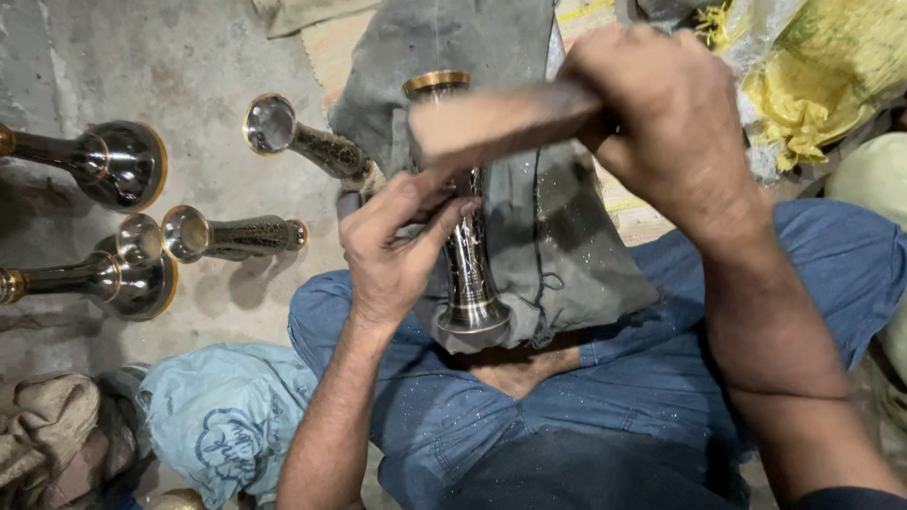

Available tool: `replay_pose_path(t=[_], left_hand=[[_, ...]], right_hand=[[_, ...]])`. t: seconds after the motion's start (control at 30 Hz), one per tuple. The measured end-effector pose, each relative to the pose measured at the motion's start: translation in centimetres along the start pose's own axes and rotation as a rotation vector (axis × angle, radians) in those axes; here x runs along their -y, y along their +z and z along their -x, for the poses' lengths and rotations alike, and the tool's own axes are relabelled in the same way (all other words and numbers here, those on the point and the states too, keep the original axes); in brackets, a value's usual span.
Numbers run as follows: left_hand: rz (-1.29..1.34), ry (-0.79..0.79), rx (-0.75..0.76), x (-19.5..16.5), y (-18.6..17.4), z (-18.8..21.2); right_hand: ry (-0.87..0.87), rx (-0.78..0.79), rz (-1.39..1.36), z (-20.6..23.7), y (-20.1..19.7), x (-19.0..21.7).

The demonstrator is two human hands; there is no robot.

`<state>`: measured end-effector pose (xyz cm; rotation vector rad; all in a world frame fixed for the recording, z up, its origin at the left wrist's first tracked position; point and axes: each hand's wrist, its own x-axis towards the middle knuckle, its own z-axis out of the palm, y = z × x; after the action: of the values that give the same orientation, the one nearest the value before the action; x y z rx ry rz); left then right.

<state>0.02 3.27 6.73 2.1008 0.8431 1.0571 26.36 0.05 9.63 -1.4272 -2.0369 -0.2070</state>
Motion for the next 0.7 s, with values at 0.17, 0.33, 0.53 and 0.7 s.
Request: replay_pose_path(t=[0.17, 0.33, 0.53, 0.7], left_hand=[[0.062, 0.009, -0.002, 0.1, 0.0, 0.2], [0.099, 0.005, 0.012, 0.1, 0.0, 0.1], [0.047, 0.013, -0.014, 0.3, 0.2, 0.1], [0.084, 0.047, 0.006, 0.4, 0.0, 0.0]], right_hand=[[0.119, 0.003, -0.382, -0.1, 0.0, -0.3], [0.263, 0.049, -0.203, -0.1, 0.3, -0.3], [-0.018, 0.002, -0.052, 0.3, 0.3, -0.1], [0.171, 0.023, -0.335, -0.5, 0.1, 0.8]])
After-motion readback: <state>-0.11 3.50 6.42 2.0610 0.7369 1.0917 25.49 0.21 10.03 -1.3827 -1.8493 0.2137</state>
